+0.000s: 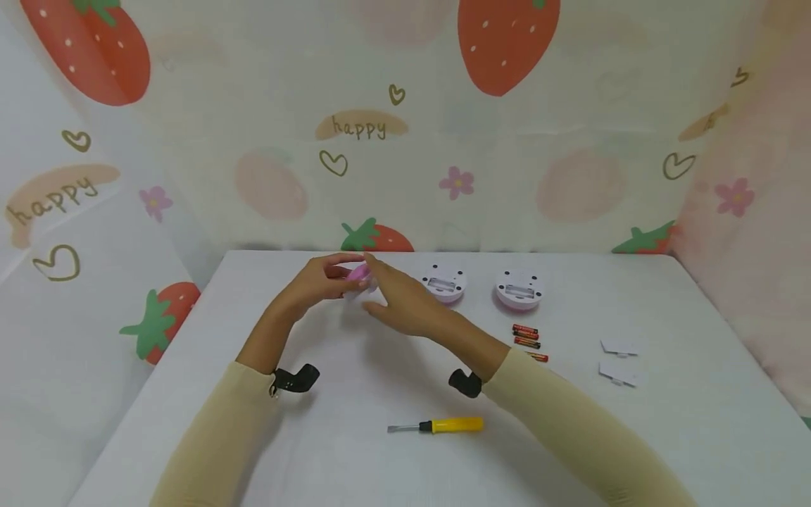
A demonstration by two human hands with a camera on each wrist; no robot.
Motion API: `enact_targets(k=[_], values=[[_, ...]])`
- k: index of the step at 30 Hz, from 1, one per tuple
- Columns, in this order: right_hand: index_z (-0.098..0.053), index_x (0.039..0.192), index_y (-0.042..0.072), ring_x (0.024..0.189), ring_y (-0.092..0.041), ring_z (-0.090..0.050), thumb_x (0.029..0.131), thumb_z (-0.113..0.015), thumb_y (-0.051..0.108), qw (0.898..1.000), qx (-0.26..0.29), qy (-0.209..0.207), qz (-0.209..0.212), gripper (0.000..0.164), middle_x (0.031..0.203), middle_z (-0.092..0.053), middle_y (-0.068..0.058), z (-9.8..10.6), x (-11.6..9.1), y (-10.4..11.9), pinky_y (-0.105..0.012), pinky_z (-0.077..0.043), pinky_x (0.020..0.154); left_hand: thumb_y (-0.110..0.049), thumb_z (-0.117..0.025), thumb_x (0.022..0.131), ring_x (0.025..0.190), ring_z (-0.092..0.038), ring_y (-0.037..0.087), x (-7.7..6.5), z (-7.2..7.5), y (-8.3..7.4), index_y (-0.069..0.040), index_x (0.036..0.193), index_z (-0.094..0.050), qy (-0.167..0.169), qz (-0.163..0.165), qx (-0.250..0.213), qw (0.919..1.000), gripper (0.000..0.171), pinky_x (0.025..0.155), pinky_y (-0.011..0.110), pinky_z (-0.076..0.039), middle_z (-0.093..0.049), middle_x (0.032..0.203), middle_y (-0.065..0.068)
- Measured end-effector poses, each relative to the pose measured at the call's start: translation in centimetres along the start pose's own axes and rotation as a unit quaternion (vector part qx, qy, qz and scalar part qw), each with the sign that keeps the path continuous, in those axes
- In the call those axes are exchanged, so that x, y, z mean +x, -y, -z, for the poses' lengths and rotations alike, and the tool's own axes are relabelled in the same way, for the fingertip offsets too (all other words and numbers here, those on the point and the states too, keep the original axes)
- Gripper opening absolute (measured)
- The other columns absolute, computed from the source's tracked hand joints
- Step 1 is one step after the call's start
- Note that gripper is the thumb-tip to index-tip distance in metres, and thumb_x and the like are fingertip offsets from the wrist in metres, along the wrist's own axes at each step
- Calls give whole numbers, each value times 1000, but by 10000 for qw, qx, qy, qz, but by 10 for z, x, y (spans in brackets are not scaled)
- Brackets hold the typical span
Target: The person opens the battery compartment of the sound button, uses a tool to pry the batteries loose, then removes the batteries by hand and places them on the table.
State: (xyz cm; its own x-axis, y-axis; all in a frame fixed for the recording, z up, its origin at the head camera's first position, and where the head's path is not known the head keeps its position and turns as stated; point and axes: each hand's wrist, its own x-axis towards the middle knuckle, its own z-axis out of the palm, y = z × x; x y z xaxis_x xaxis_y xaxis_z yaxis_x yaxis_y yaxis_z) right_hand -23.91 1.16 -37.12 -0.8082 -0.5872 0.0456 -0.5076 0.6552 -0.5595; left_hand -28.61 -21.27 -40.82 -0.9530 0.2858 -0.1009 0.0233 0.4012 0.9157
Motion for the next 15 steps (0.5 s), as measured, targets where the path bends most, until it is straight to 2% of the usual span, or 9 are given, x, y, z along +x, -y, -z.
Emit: enact_targets(k=[2,5,10,15], values=[[-17,164,14,147,-25,-36,101,-65,29,9998,137,-134,103,80,163,-34,-8,6,-13,-3,-43,-35,118,-31,-78,89,111,-63,29,-6,-4,-4,-18,142,-59,262,86,-247,9993,57,95,46,-55,-64,129,16],[-22,163,16,142,-26,-44,102,-64,23,9982,455,-337,196,75,156,-45,-9,13,-32,-7,-44,-40,115,-30,-73,94,117,-61,30,-14,-12,-10,-17,142,-59,708,124,-380,9967,52,96,46,-55,-61,134,15],[-29,161,16,131,-24,-56,102,-62,18,9946,782,-580,363,67,143,-59,-8,16,-57,-15,-44,-49,106,-32,-67,98,117,-61,31,-21,-26,-15,-12,143,-57,1385,223,-656,9879,50,93,43,-57,-59,135,15],[-37,157,15,122,-25,-63,99,-67,13,9913,1080,-665,359,65,136,-63,-10,17,-76,-25,-45,-55,97,-40,-63,100,113,-62,30,-25,-41,-20,-9,141,-58,1791,277,-584,9817,51,91,45,-57,-63,128,13]])
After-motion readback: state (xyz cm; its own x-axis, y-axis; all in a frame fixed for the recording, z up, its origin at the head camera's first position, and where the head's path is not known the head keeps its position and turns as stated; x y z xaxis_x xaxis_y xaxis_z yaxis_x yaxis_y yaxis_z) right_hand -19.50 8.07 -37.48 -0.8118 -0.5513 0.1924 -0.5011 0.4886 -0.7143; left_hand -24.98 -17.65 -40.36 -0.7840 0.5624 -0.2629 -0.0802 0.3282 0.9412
